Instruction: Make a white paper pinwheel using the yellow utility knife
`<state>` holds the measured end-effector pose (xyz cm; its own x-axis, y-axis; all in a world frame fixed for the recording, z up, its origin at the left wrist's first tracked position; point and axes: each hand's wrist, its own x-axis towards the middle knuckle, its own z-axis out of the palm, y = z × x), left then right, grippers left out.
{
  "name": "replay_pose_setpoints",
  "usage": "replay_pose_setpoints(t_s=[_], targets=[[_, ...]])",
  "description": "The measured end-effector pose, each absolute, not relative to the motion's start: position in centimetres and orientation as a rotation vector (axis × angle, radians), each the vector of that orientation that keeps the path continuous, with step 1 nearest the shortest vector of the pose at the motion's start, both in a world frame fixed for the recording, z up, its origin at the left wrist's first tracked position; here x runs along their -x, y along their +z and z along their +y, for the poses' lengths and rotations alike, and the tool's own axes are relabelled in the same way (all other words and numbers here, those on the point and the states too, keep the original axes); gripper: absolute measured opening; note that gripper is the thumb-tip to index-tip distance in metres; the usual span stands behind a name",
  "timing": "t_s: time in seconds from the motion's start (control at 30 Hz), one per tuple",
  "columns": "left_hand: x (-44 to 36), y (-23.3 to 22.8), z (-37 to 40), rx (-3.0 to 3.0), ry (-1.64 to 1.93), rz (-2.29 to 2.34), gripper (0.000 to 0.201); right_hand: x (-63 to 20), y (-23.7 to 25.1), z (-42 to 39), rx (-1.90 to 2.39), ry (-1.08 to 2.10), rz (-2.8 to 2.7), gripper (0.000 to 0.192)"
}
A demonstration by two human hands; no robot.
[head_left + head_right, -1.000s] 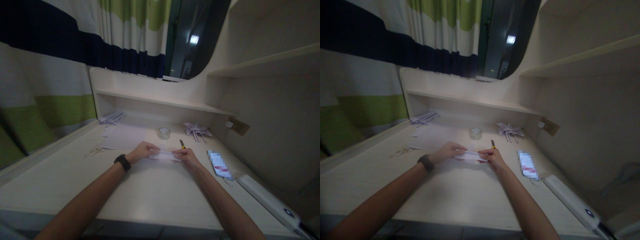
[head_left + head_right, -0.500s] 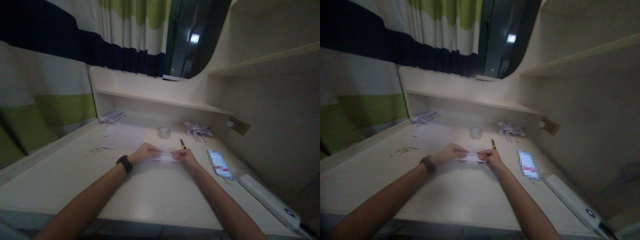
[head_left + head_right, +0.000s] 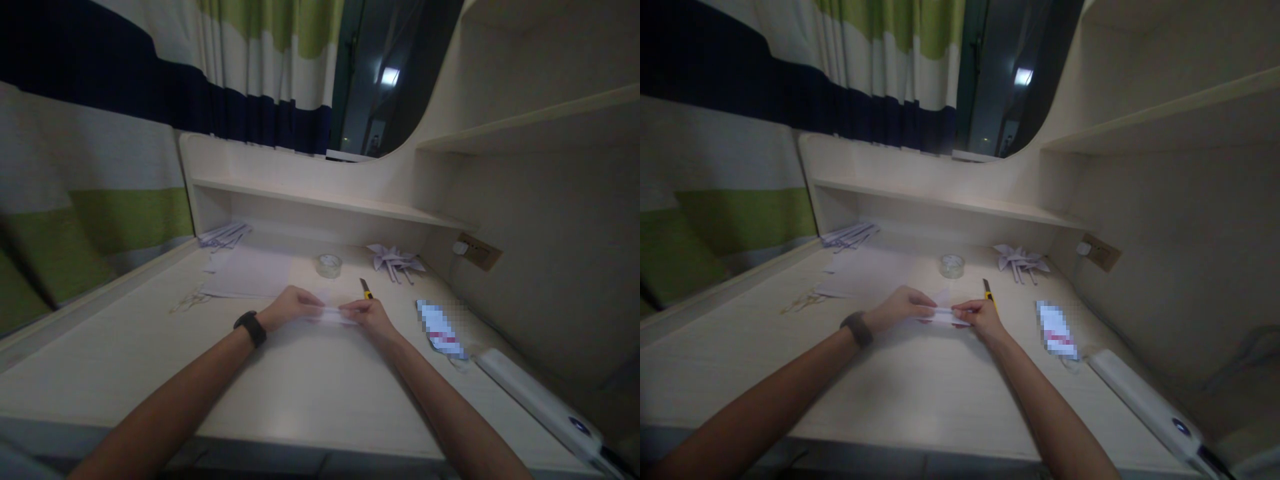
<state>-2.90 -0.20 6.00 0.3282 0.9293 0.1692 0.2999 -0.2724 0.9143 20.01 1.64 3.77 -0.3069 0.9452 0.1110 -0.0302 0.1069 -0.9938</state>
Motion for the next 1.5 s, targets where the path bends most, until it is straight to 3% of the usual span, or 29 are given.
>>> replay_pose_setpoints(t_s=[0.57,0.9,1.5], targets=[[3.1,5.6,0.3,-1.841,0.847,1.072,0.042,-19.9,4.2,1.2,0.991,1.388,-1.56,0.04],[3.4,6.3,-0.1,-1.912,0.802,1.06,0.038,-20.0,4.6,1.1,1.073,1.215,-1.674,0.04],[3.7,5.9,0.2,-1.758,0.793,0.966,0.047,-20.4,4.4,1.3,0.939,1.465,-1.572,0.045]])
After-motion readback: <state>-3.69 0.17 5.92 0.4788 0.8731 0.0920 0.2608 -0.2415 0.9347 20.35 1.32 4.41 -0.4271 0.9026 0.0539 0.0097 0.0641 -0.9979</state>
